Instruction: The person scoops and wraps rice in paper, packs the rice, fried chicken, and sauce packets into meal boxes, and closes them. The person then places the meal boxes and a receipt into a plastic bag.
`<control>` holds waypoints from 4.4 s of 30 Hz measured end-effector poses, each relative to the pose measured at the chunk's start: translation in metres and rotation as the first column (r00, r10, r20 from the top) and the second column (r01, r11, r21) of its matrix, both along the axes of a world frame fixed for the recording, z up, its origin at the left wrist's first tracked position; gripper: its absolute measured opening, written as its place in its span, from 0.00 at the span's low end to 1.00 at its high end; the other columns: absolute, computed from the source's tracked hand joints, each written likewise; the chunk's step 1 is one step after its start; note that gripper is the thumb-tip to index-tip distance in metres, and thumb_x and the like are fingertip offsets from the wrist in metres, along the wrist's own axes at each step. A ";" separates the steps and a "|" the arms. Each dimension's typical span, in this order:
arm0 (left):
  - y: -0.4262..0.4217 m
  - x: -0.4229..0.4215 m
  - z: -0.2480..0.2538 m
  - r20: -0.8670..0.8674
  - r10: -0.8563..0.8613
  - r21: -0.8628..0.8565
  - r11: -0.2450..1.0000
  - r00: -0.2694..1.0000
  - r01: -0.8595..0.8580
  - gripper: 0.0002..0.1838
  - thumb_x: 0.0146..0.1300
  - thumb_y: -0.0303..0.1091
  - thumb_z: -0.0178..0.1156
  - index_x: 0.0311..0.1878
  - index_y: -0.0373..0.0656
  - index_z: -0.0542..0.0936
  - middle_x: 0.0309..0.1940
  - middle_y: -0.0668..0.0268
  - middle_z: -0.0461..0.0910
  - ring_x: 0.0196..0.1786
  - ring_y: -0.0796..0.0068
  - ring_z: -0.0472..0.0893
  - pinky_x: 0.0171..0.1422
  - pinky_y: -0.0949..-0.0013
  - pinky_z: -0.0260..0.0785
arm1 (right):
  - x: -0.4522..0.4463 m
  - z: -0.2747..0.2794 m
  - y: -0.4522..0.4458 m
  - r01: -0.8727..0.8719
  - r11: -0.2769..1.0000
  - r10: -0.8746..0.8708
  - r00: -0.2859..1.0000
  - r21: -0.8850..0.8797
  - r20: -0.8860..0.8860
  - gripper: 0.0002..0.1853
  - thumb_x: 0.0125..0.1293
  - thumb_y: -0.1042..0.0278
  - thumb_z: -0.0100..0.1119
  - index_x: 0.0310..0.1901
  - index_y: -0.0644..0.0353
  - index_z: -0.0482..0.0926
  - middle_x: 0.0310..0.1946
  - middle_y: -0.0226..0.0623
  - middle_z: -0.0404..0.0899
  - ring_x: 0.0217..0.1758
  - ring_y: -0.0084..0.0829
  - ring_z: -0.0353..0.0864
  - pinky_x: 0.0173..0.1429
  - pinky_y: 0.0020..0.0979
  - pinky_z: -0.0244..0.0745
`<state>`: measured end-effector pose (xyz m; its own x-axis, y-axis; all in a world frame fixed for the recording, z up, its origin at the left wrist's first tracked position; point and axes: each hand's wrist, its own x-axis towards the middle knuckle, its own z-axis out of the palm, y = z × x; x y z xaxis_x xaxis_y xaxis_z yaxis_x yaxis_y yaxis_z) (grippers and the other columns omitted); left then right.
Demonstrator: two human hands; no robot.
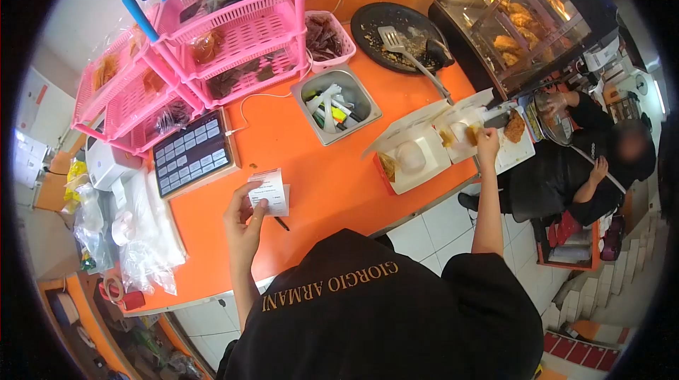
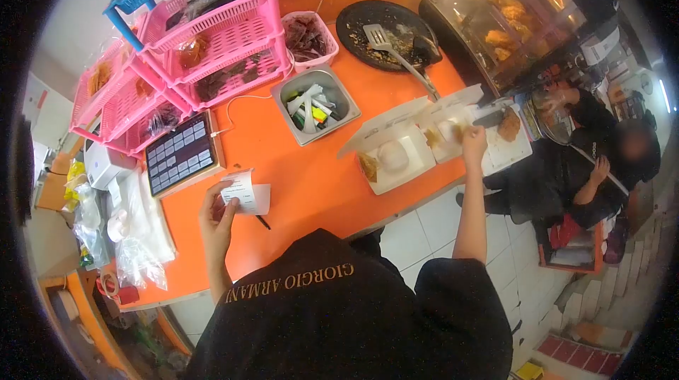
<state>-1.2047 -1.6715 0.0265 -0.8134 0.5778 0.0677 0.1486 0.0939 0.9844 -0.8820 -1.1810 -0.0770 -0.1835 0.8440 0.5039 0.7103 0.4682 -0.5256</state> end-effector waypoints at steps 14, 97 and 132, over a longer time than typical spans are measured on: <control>0.007 -0.011 0.005 0.020 -0.026 -0.009 1.000 0.999 0.027 0.15 0.62 0.25 0.59 0.53 0.40 0.76 0.28 0.69 0.76 0.32 0.83 0.73 0.38 0.77 0.69 | -0.117 0.010 -0.155 -0.627 0.741 0.670 0.666 -0.240 0.328 0.11 0.59 0.64 0.60 0.36 0.64 0.81 0.19 0.36 0.78 0.18 0.25 0.79 0.22 0.28 0.70; -0.090 -0.010 -0.132 -0.570 0.061 -0.586 0.668 0.820 -0.457 0.42 0.42 0.65 0.65 0.65 0.64 0.71 0.67 0.62 0.62 0.68 0.53 0.59 0.68 0.48 0.49 | -0.495 0.015 -0.245 -0.855 0.517 0.769 0.446 -0.037 0.458 0.11 0.62 0.71 0.49 0.40 0.69 0.76 0.38 0.59 0.78 0.43 0.56 0.78 0.47 0.49 0.72; -0.095 -0.006 -0.163 -0.512 0.154 -0.401 0.827 0.845 -0.394 0.43 0.53 0.50 0.63 0.69 0.39 0.59 0.67 0.52 0.60 0.69 0.49 0.57 0.72 0.50 0.45 | -0.229 0.112 -0.265 -0.938 0.255 0.833 0.337 -0.236 -0.440 0.08 0.62 0.72 0.60 0.42 0.61 0.82 0.38 0.35 0.82 0.44 0.32 0.80 0.48 0.29 0.73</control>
